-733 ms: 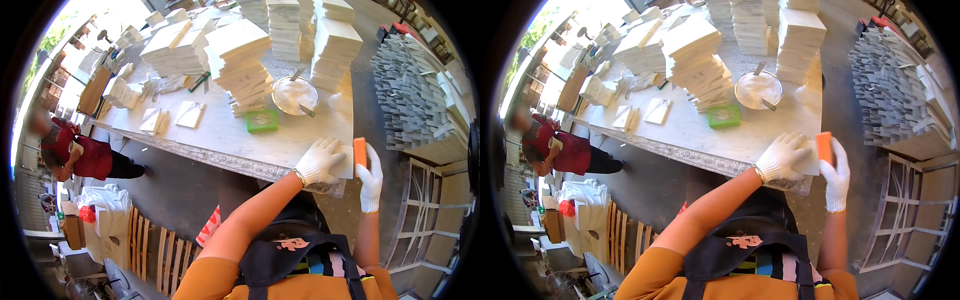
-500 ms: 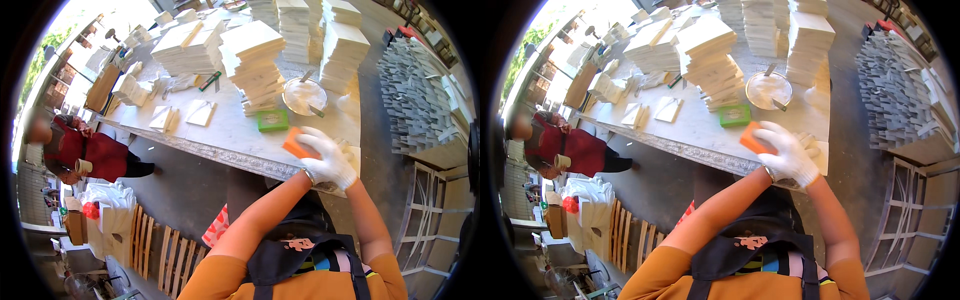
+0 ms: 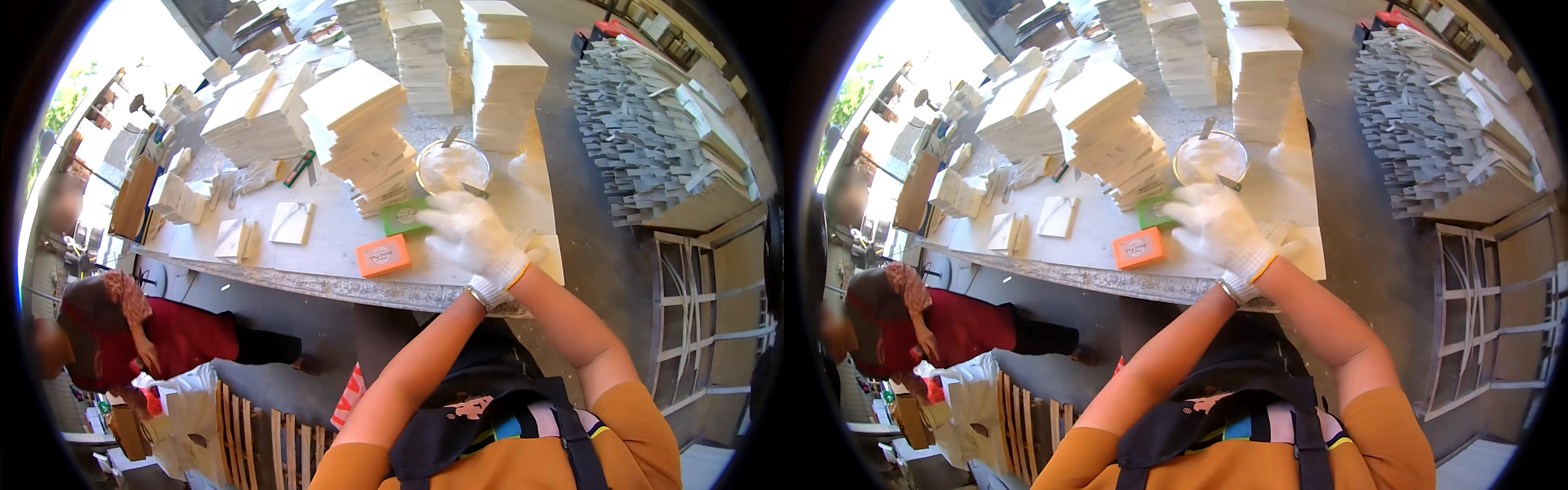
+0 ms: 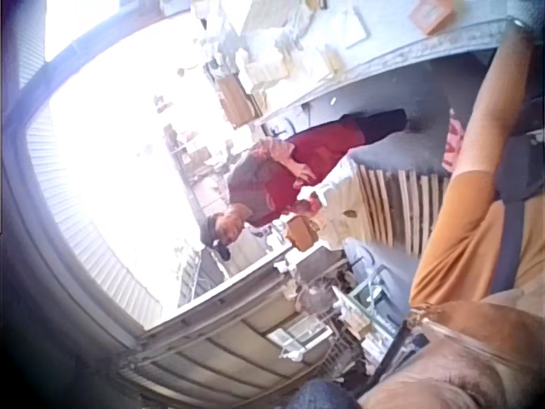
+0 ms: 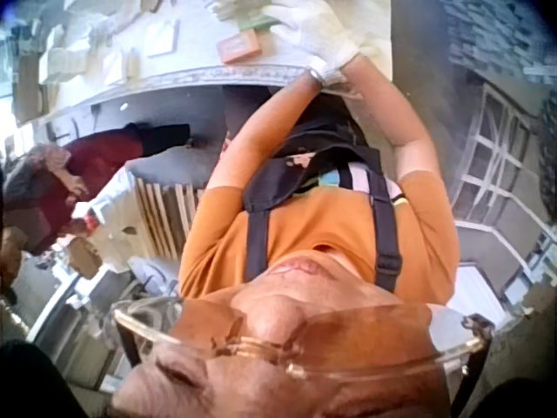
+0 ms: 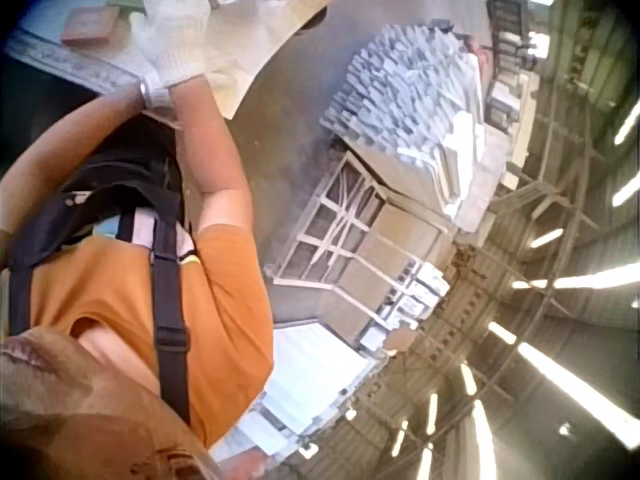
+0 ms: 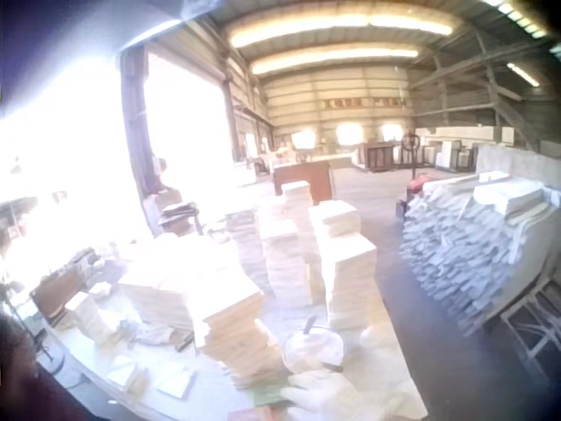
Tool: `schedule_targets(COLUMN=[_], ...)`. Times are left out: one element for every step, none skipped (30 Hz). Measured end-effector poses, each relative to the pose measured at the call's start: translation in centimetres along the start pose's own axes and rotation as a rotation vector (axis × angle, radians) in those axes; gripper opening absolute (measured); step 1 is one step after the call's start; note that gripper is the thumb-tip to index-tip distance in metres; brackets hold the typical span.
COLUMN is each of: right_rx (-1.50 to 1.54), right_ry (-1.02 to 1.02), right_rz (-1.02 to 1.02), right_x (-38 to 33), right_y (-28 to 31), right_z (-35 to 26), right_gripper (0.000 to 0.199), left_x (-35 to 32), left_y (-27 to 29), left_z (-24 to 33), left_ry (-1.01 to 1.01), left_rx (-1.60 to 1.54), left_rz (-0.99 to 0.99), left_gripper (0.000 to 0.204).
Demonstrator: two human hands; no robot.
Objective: The person repeatedly picks up small white rectangular blocks, applies a white paste to edges with a metal spatula, and smooths the surfaces using green and orange sanding blocks. The person stacks the finished blocks on the table.
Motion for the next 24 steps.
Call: schedule_targets(right_rx=[-0.03,-0.085,-0.143,-0.198,-0.211,-0.215,-0.216,-0.217,-0.245,-0.27,-0.289,-0.298,-0.309,-0.323,-0.275,-0.229,-0.197,-0.138,-0.033,0.062,0.164,0.346,0.536,0.551], right_ry=[-0.014,-0.114,-0.22,-0.324,-0.427,-0.519,-0.61,-0.544,-0.553,-0.564,-0.575,-0.552,-0.534,-0.545,-0.552,-0.56,-0.574,-0.599,-0.648,-0.692,-0.728,-0.929,-1.122,-1.2], right_rz=[0.063,0.042,0.026,0.01,-0.093,-0.192,-0.292,-0.203,-0.252,-0.3,-0.351,-0.34,-0.327,-0.315,-0.243,-0.168,-0.09,-0.002,0.053,0.109,0.17,0.184,0.2,0.21], right_x=[-0.2,-0.4,-0.6,-1.0,-1.3,-1.2,-1.4,-1.7,-2.1,-2.2,-1.8,-1.4,-1.1,-2.1,-2.6,-3.0,-4.3,-6.2,-8.9,-11.7,-14.3,-17.8,-21.1,-23.1], right_y=[0.8,1.3,1.9,2.4,2.2,1.7,1.3,0.7,-0.4,-1.4,-1.6,-1.2,-0.4,1.2,3.4,6.0,8.3,9.6,10.7,12.3,13.6,14.0,13.9,14.1], right_z=[0.8,2.5,4.5,6.2,7.5,8.3,9.0,9.6,10.6,11.6,11.6,11.6,11.7,11.6,11.2,10.7,10.7,11.6,12.1,12.5,12.8,13.4,13.1,12.0], right_gripper=[0.034,0.032,0.031,0.029,0.029,0.028,0.028,0.029,0.027,0.025,0.024,0.024,0.024,0.025,0.025,0.025,0.025,0.028,0.03,0.033,0.035,0.037,0.039,0.041], left_x=[-0.6,-0.6,-0.3,0.0,0.5,0.3,0.2,0.3,0.3,0.5,0.5,0.7,0.7,0.7,0.5,0.4,0.5,0.5,0.5,1.1,1.9,2.5,2.8,3.1], left_y=[-0.9,-1.6,-1.2,-0.2,1.0,0.7,0.5,0.3,-0.2,-0.3,-0.1,-0.1,-0.1,0.5,0.9,1.3,1.2,1.5,1.6,1.4,1.4,1.2,0.5,-0.1], left_z=[-1.3,-1.9,-1.2,-0.2,1.8,2.4,2.4,2.4,2.2,2.2,2.4,2.7,2.1,2.8,3.0,3.4,3.8,3.9,4.1,4.8,6.0,6.6,6.9,7.0], left_ry=[0.082,0.146,0.198,0.12,0.025,0.015,0.018,0.014,0.012,-0.014,-0.035,-0.06,0.014,0.077,0.149,0.036,-0.001,-0.023,-0.044,-0.028,-0.009,0.011,0.004,0.003], left_rx=[-0.186,-0.393,-0.591,-0.135,0.32,0.5,0.515,0.533,0.55,0.55,0.549,0.546,0.555,0.55,0.548,0.549,0.556,0.571,0.585,0.603,0.63,0.658,0.665,0.678], left_rz=[0.057,0.122,0.194,0.095,-0.006,-0.128,-0.162,-0.197,-0.234,-0.196,-0.16,-0.127,-0.17,-0.236,-0.292,-0.121,-0.095,-0.059,-0.023,-0.048,-0.072,-0.095,-0.12,-0.145], left_gripper=[0.055,0.056,0.057,0.059,0.061,0.065,0.066,0.067,0.068,0.07,0.073,0.076,0.08,0.083,0.087,0.096,0.099,0.101,0.103,0.104,0.105,0.106,0.105,0.104])
Point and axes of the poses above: each hand's wrist, its own x-axis towards the middle knuckle, its own y-axis out of the back of the hand, z = x × y, the point moved 7 cm from there along x, towards the middle knuckle, and after that the axes turned 1 degree about z, right-handed, at the moved point
